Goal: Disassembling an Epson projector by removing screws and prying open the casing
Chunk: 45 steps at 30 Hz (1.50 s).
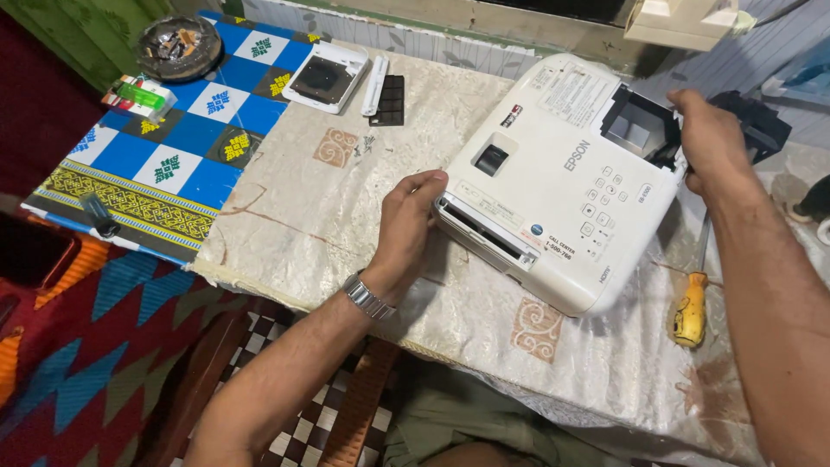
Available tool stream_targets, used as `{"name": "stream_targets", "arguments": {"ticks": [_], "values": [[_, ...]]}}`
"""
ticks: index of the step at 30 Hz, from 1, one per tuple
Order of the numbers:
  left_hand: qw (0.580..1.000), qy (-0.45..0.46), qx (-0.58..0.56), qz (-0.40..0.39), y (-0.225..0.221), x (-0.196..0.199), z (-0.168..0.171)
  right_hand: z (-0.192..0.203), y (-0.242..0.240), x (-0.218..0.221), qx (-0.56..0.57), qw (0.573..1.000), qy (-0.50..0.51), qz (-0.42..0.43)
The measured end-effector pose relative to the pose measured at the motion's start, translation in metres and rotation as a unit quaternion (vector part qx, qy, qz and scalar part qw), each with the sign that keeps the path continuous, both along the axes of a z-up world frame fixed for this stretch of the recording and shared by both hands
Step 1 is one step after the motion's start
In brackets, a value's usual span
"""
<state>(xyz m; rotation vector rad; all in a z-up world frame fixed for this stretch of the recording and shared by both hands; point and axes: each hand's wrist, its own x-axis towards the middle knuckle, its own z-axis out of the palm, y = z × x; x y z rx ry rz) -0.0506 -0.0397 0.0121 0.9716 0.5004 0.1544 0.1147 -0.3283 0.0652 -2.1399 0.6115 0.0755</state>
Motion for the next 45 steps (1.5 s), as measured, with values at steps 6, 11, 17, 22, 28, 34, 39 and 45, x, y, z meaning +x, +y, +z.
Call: {"name": "stream_targets", "arguments": {"ticks": [6,11,17,22,28,34,39,45], "values": [[0.992,0.061,0.073,-0.084,0.001,-0.015,0.041,-0.015,-0.001,0.018,0.076,0.996,-0.046,0.008],[0.993,0.041,0.064,-0.093,0.013,0.000,0.021,-0.044,-0.014,0.052,0.117,0.986,-0.116,0.007],[0.987,0.036,0.048,-0.151,0.024,0.019,0.014,-0.046,-0.011,0.060,0.168,0.976,-0.136,0.009],[0.962,0.077,0.121,-0.231,0.030,0.026,0.033,-0.058,-0.016,0.069,0.128,0.980,-0.153,0.024],[0.927,0.054,0.237,-0.285,0.043,0.040,0.024,-0.067,-0.030,0.067,0.056,0.977,-0.200,0.043],[0.862,-0.057,0.435,-0.255,0.019,0.044,0.024,-0.001,0.009,-0.034,-0.094,0.970,-0.173,0.142],[0.820,-0.038,0.503,-0.269,-0.003,0.044,0.012,-0.016,0.024,-0.071,-0.171,0.946,-0.176,0.214],[0.854,-0.110,0.468,-0.200,0.000,0.048,-0.009,-0.046,0.013,-0.061,-0.203,0.872,-0.355,0.270]]}}
